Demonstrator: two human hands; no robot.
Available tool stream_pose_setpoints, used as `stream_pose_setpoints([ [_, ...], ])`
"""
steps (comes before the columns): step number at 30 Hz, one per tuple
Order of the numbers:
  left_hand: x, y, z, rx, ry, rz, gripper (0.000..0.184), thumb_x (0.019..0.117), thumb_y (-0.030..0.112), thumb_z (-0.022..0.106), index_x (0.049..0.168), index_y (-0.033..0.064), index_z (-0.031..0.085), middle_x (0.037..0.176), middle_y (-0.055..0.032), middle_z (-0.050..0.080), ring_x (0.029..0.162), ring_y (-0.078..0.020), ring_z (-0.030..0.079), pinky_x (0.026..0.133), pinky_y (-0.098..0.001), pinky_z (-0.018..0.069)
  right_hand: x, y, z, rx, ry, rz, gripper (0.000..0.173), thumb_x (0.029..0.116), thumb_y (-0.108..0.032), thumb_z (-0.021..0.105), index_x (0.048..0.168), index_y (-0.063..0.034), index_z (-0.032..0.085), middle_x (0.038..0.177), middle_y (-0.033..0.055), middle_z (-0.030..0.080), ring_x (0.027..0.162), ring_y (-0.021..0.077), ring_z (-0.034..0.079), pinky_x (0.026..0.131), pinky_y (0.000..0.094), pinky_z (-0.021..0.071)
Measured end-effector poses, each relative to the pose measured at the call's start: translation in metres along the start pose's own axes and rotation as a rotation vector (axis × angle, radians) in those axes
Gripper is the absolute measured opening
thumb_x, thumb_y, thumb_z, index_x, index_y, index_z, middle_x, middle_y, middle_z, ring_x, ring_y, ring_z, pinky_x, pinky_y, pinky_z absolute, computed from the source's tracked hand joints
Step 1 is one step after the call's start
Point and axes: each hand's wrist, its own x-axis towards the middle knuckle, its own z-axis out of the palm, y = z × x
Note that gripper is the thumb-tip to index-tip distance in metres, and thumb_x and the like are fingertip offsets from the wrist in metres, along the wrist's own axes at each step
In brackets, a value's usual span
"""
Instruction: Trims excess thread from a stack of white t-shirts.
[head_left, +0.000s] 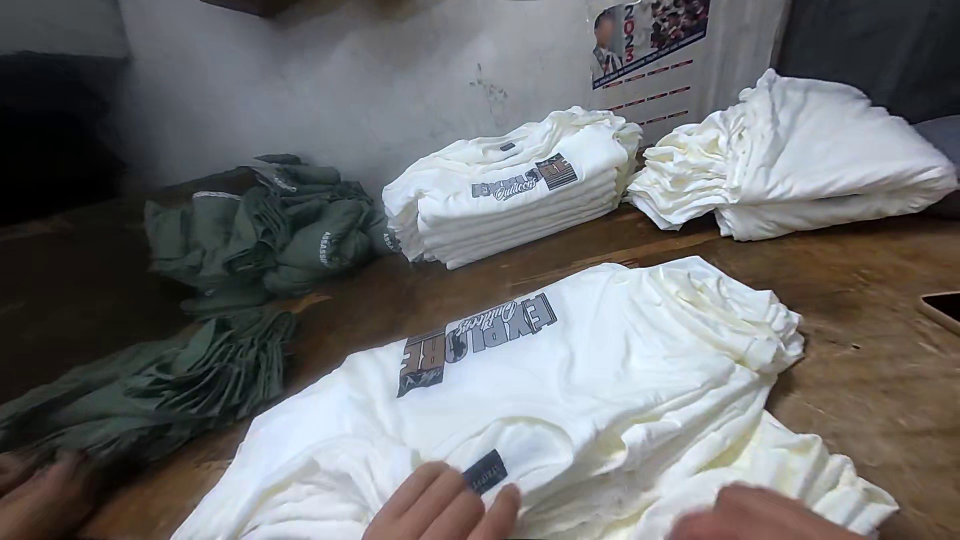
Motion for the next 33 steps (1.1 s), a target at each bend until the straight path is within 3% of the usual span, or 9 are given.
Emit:
stream_pose_setpoints([
  [3, 0.036, 0.006, 0.004, -0.187, -0.045, -0.210, 0.036, 0.1004, 0.040, 0.064, 0.110, 0.0060, 0.072, 0.073, -0.0082, 0.064, 0.064, -0.0222, 0.059, 0.064, -0.0371, 0.0489, 0.019, -0.001, 0.031, -0.220, 0.297, 0.115, 0.021, 0.0955, -0.025, 0.073, 0.093, -0.0040, 0.076, 0.078, 0.0109, 0.069, 0.074, 0.0225, 0.066, 0.068, 0.0368, 0.0550],
  [6, 0.050, 0.004, 0.012, -0.323, -0.154, -0.284, 0.028, 0.0895, 0.029, 0.078, 0.107, 0.0065, 0.075, 0.079, -0.0083, 0.068, 0.066, -0.0207, 0.063, 0.065, -0.0390, 0.0545, 0.033, 0.007, 0.050, -0.347, 0.317, 0.062, 0.031, 0.0880, -0.026, 0.078, 0.115, -0.0103, 0.076, 0.109, 0.0158, 0.070, 0.098, 0.0325, 0.066, 0.082, 0.0463, 0.0537],
  [8, 0.046, 0.004, 0.022, -0.315, -0.107, -0.224, 0.011, 0.0904, 0.018, 0.074, 0.096, 0.0089, 0.077, 0.072, -0.0060, 0.065, 0.065, -0.0186, 0.061, 0.064, -0.0328, 0.0498, 0.039, 0.016, 0.058, -0.422, 0.282, -0.039, 0.029, 0.0914, -0.028, 0.074, 0.118, -0.0179, 0.078, 0.115, 0.0129, 0.072, 0.101, 0.0318, 0.066, 0.085, 0.0483, 0.0512],
  [10, 0.042, 0.005, 0.023, -0.336, -0.087, -0.183, 0.011, 0.0953, 0.017, 0.070, 0.094, 0.0089, 0.077, 0.068, -0.0055, 0.062, 0.065, -0.0171, 0.057, 0.064, -0.0294, 0.0457, 0.036, 0.026, 0.064, -0.449, 0.328, -0.159, 0.012, 0.0960, -0.023, 0.069, 0.098, -0.0211, 0.081, 0.098, 0.0029, 0.075, 0.088, 0.0221, 0.066, 0.085, 0.0412, 0.0469],
  [15, 0.044, 0.002, 0.000, -0.289, -0.202, -0.196, 0.032, 0.0872, 0.024, 0.078, 0.116, 0.0109, 0.072, 0.090, -0.0110, 0.065, 0.085, -0.0287, 0.061, 0.077, -0.0472, 0.0450, 0.004, 0.036, 0.064, -0.352, 0.453, -0.225, 0.012, 0.1012, -0.022, 0.065, 0.095, -0.0146, 0.072, 0.081, 0.0021, 0.066, 0.078, 0.0168, 0.057, 0.087, 0.0302, 0.0414],
  [21, 0.064, 0.006, -0.003, -0.081, 0.004, 0.007, 0.021, 0.1038, 0.014, 0.057, 0.117, 0.0227, 0.072, 0.097, -0.0017, 0.067, 0.096, -0.0181, 0.059, 0.093, -0.0401, 0.0381, 0.001, 0.037, 0.063, -0.331, 0.471, -0.218, 0.014, 0.1025, -0.024, 0.063, 0.095, -0.0141, 0.069, 0.082, 0.0025, 0.063, 0.081, 0.0159, 0.056, 0.086, 0.0286, 0.0411],
  [26, 0.076, 0.000, 0.027, -0.032, 0.040, 0.225, 0.025, 0.1032, 0.009, 0.050, 0.108, 0.0198, 0.072, 0.089, 0.0004, 0.065, 0.084, -0.0177, 0.057, 0.084, -0.0377, 0.0403, 0.006, 0.034, 0.062, -0.356, 0.487, -0.267, 0.014, 0.1011, -0.027, 0.064, 0.093, -0.0176, 0.071, 0.083, -0.0004, 0.062, 0.085, 0.0138, 0.055, 0.088, 0.0277, 0.0389],
  [30, 0.070, -0.013, 0.024, -0.053, 0.046, 0.101, 0.021, 0.1059, 0.024, 0.053, 0.110, 0.0236, 0.073, 0.091, 0.0027, 0.067, 0.084, -0.0155, 0.060, 0.081, -0.0365, 0.0436, 0.007, 0.032, 0.057, -0.385, 0.399, -0.191, 0.022, 0.0978, -0.039, 0.065, 0.089, -0.0202, 0.073, 0.087, 0.0001, 0.069, 0.093, 0.0179, 0.058, 0.094, 0.0343, 0.0379],
  [33, 0.065, -0.019, 0.019, -0.048, 0.058, -0.019, 0.023, 0.1044, 0.028, 0.054, 0.116, 0.0242, 0.073, 0.094, 0.0036, 0.069, 0.086, -0.0143, 0.062, 0.080, -0.0371, 0.0452, 0.020, 0.026, 0.057, -0.452, 0.362, -0.085, 0.022, 0.0949, -0.037, 0.070, 0.108, -0.0204, 0.074, 0.100, 0.0051, 0.070, 0.094, 0.0214, 0.061, 0.086, 0.0374, 0.0446],
])
